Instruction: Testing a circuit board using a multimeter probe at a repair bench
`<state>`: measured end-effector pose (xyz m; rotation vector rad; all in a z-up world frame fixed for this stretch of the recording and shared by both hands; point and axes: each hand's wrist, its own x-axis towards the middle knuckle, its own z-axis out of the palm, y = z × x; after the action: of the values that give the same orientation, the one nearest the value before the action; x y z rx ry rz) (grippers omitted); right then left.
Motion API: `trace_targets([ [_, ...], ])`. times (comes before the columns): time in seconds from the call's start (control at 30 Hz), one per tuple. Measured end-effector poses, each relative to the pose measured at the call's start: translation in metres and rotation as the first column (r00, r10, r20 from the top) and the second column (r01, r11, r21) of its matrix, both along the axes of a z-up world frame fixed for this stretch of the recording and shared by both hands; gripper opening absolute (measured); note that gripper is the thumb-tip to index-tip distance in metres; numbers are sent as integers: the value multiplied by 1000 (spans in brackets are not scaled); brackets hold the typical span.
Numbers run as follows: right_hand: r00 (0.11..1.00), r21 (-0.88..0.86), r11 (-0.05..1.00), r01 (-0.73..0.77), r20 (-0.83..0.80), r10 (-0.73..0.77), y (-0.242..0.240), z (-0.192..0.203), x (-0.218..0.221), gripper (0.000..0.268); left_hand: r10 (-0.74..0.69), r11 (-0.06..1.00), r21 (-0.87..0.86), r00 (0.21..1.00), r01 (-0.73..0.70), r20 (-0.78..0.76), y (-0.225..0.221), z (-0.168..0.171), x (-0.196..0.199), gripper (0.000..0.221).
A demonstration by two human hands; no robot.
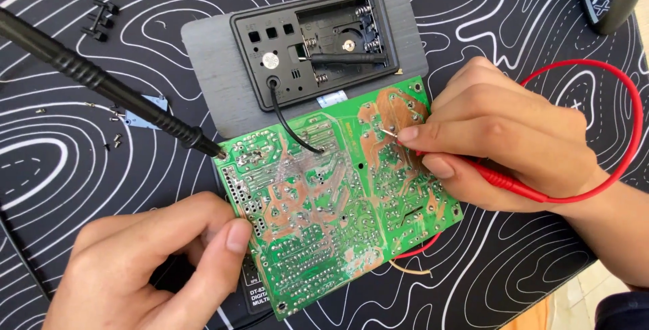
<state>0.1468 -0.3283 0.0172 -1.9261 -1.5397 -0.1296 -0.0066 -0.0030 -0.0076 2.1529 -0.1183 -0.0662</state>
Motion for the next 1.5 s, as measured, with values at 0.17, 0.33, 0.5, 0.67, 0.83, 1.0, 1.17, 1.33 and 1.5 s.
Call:
trace_targets([
  [0.17,1000,-9,1000,20,-8,-20,-2,-2,-1,16,16,1000,-25,999,-16,-28,-1,1,-1,37],
  [0.33,1000,9,1000,21,-11,-21,1,-2,-4,19,30,998,-52,999,-32,-38,2,-1,-1,38],
  [0.5,999,43,999,6,-46,-4,7,3,-7,18,-6,989,-148,994,-11,-113,7,0,3,38],
  [0.67,1000,71,997,-31,3,31,7,4,-5,20,-14,982,-191,994,-7,-107,7,-5,4,38],
  [0.83,998,69,996,-58,26,56,8,8,-7,17,-18,978,-210,987,-16,-157,6,-3,6,39],
  [1.0,998,30,1000,9,-58,-7,11,16,-12,15,-38,973,-232,982,-6,-183,6,-2,7,40],
  [1.17,998,29,999,15,-67,-13,8,17,-12,14,-42,970,-243,984,-1,-175,6,-1,6,41],
  [1.33,997,20,999,30,-66,-29,6,22,-11,16,-35,966,-259,977,-21,-209,6,-4,5,40],
  [1.5,970,-9,998,61,-234,-61,6,28,-12,18,-37,971,-238,981,-10,-192,6,-3,5,41],
])
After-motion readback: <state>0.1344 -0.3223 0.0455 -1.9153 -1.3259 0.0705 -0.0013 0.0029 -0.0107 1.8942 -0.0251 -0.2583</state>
